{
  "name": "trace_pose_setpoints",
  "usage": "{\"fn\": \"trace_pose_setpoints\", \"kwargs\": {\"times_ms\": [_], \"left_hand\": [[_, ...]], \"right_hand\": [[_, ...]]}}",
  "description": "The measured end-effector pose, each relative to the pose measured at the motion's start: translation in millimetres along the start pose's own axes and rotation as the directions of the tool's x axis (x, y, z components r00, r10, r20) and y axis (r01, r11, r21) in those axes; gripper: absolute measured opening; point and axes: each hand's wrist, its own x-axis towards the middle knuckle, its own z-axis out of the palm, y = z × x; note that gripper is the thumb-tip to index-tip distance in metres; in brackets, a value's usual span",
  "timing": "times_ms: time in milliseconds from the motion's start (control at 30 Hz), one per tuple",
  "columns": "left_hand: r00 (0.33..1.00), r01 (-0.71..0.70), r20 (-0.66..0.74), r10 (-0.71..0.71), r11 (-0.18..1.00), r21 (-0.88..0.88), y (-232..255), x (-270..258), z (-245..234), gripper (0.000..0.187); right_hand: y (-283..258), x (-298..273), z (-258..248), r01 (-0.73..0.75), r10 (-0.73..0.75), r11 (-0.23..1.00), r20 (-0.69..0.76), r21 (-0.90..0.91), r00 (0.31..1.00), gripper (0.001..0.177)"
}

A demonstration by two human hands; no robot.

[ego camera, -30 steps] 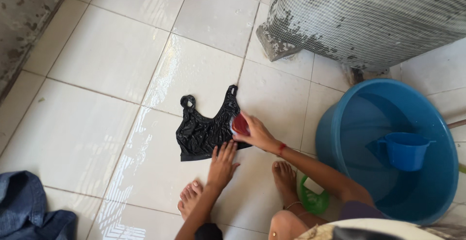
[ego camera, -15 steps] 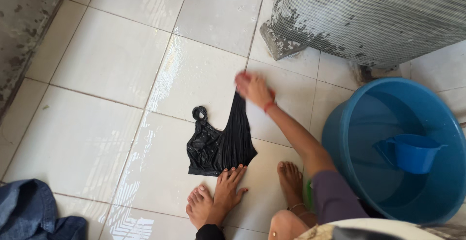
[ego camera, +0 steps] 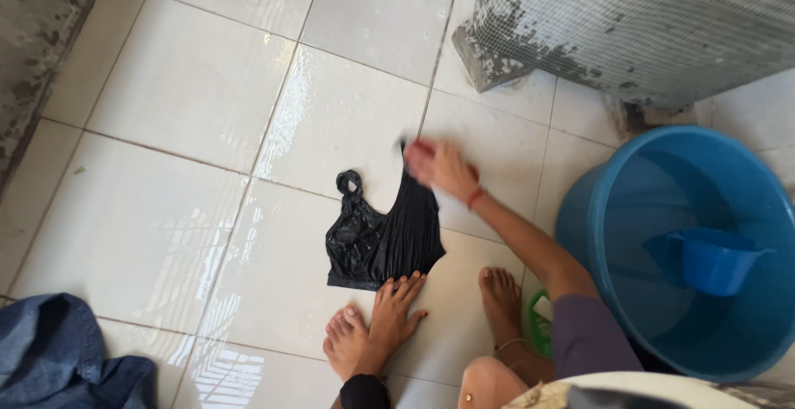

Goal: The person washes clothes by hand on a tiled floor. They scrub a gray garment and a black top with soap and a brush, rinse them with water from a blue basin using a small cup, and wring them out.

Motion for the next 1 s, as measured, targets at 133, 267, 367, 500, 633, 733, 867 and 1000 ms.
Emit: {"fn": "trace_pose_setpoints", "kwargs": {"times_ms": [133, 267, 367, 500, 633, 733, 867, 1000], "left_hand": [[0.998, -0.031, -0.053, 0.029, 0.999, -0.031, -2, 2, 1, 0.079], [1.000, 0.021, -0.006, -0.021, 0.999, -0.028, -1, -1, 2, 0.078], [0.995, 0.073, 0.071, -0.073, 0.997, 0.009, -1, 3, 4, 0.076], [0.997, 0.063, 0.037, -0.062, 0.998, -0.032, 1, 5, -5, 0.071], [0.996, 0.085, 0.030, -0.083, 0.992, -0.089, 5, 7, -13, 0.069], [0.995, 0.093, -0.008, -0.095, 0.990, -0.105, 1, 9, -12, 0.063], [0.982, 0.110, -0.143, -0.120, 0.991, -0.074, -16, 26, -26, 0.047], [0.880, 0.103, -0.475, 0.026, 0.965, 0.243, -30, 12, -22, 0.051]], "right_hand": [[46, 38, -7, -0.318, 0.316, 0.938, -0.034, -0.135, 0.948, 0.054], [-65, -10, -43, -0.096, -0.010, 0.912, 0.255, 0.400, 0.967, 0.054], [-138, -37, -52, 0.434, -0.516, 0.800, 0.106, 0.415, 0.850, 0.054], [-161, 4, -10, 0.491, -0.598, 0.701, 0.051, 0.518, 0.800, 0.056], [-147, 51, 12, -0.021, -0.097, 0.909, 0.260, 0.416, 0.961, 0.054], [-137, 77, 8, 0.057, -0.094, 0.951, 0.109, 0.305, 0.990, 0.059], [-133, 49, -29, 0.081, -0.146, 0.911, 0.133, 0.405, 0.980, 0.061], [-146, 1, -59, 0.140, -0.247, 0.850, 0.150, 0.508, 0.957, 0.042]]}}
